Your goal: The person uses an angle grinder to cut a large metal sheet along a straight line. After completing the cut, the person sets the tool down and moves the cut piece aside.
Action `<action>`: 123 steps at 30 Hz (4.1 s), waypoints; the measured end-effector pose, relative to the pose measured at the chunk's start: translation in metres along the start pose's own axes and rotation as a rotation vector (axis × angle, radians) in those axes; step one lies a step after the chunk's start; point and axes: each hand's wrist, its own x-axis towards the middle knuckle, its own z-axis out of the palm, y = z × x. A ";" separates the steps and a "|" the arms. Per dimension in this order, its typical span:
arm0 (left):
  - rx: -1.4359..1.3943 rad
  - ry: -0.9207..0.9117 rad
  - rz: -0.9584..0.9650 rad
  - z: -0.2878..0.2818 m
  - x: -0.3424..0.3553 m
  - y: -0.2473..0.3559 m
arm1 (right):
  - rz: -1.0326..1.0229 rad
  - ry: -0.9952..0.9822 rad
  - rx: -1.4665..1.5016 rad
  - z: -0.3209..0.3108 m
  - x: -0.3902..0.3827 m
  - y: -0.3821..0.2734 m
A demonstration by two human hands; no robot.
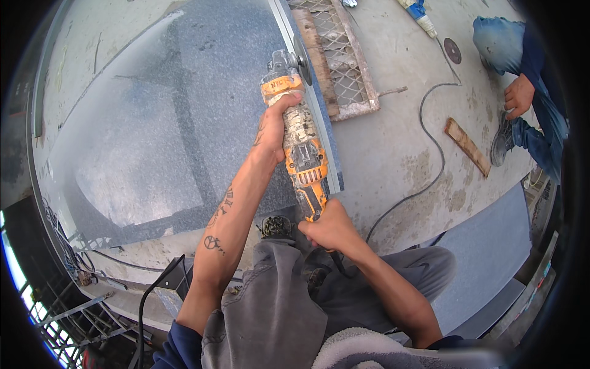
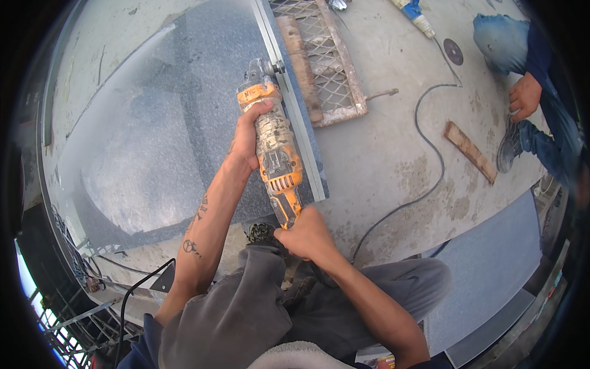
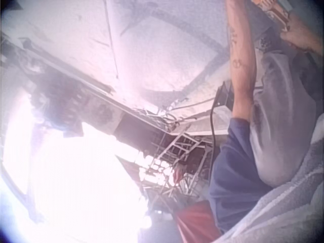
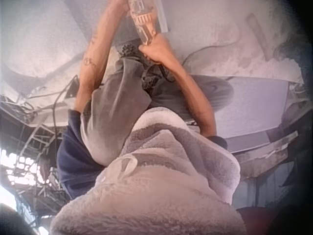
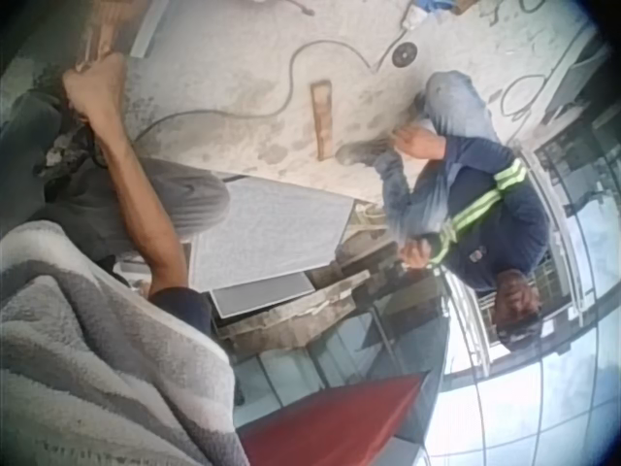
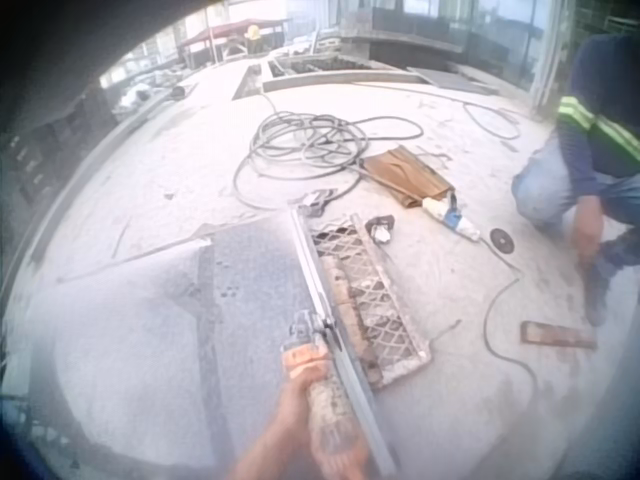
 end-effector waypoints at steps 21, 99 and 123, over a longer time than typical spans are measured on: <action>0.013 0.013 0.009 0.002 -0.008 -0.010 | -0.007 0.003 0.028 0.002 -0.006 0.008; 0.009 0.009 -0.019 0.004 -0.005 0.002 | -0.029 -0.037 0.066 -0.001 -0.004 0.003; -0.005 0.021 -0.018 -0.001 0.001 0.000 | 0.022 -0.021 0.000 -0.001 -0.001 -0.001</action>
